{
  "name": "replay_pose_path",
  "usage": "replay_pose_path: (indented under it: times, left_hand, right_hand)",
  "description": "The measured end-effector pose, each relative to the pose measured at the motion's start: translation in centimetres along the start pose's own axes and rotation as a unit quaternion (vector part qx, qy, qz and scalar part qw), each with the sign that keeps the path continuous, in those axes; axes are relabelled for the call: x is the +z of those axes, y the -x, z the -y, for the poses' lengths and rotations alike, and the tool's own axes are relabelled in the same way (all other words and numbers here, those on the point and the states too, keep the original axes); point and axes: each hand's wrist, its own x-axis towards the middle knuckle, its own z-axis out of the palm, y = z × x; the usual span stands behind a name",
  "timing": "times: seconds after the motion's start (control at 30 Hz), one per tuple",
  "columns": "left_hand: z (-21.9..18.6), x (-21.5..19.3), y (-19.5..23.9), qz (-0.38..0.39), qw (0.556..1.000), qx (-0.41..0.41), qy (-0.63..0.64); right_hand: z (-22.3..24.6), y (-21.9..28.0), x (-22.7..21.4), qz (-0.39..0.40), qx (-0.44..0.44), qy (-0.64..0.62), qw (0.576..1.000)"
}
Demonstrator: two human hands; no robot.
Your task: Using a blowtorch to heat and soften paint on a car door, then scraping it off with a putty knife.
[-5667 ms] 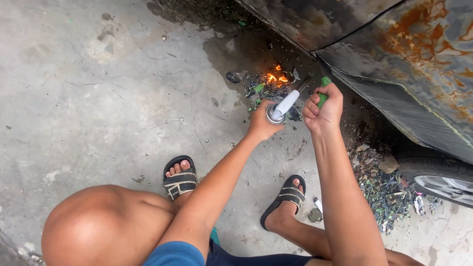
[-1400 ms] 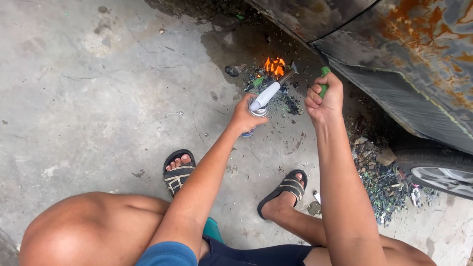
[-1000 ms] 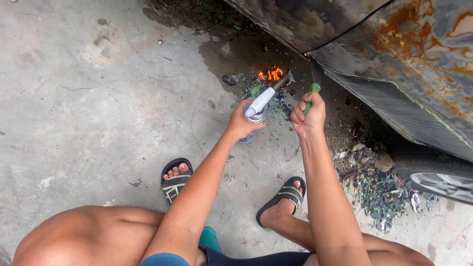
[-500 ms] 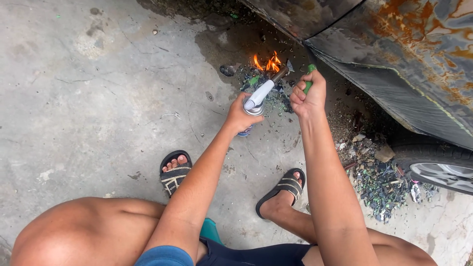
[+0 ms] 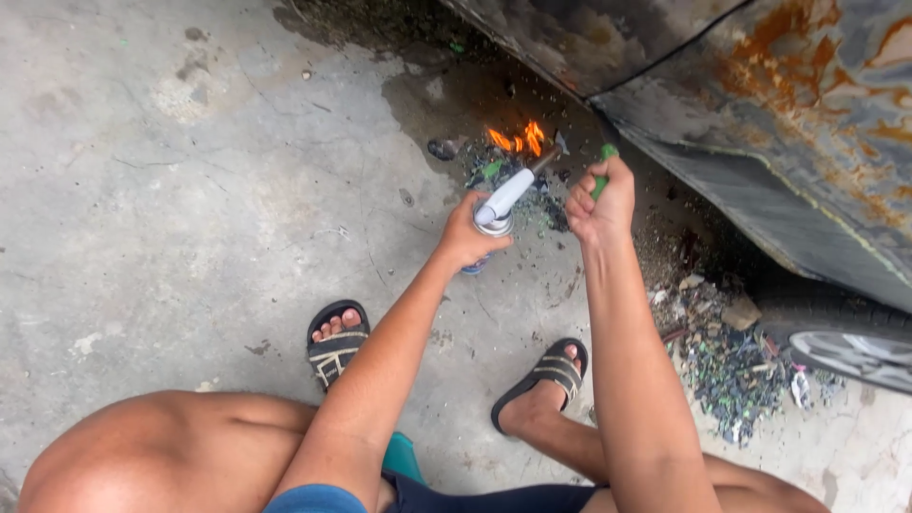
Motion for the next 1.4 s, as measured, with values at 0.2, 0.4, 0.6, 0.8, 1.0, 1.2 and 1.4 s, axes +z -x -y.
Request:
replay_pose_path:
  times: [0.2,0.4,0.6,0.8,1.0,1.2,1.4]
  left_hand:
    - [1.0,0.3,-0.2,0.001,1.0,-0.004,0.003]
    - [-0.2,0.3,0.2,0.006,1.0,0.011,0.009]
    - [-0.3,0.1,-0.3,-0.005,1.0,-0.001,0.009]
    - [-1.2,0.5,-0.3,-0.001,1.0,0.001,-0.02]
    - [-1.7,1.8,-0.3,-0.002,0.999,0.017,-0.039]
    - [-1.6,3.2,-0.5,-0.022,0.999,0.002,-0.025]
    - [-2.9,3.7,-0.8,-0.02,0.999,0.001,-0.03]
  right_hand:
    - [-1.1,-0.3,-1.4,-0.012,-0.001,-0.015,1.0]
    - [0.0,0.3,0.5,0.002,0.001,0.004,1.0]
    - [-2.7,-4.1,-1.3,-0.011,-0.004,0.018,1.0]
    - [2.2,4.3,-1.4,0.011,-0.011,0.046,0.999]
    - [2.3,1.9,-3.0,-0.005,-0.02,0.032,0.999]
    - [1.8,2.1,-0.1,-0.018,-0.052,0.025,0.998]
    - [-0.5,0.8,-3.0,-0.031,-0.052,0.096,0.994]
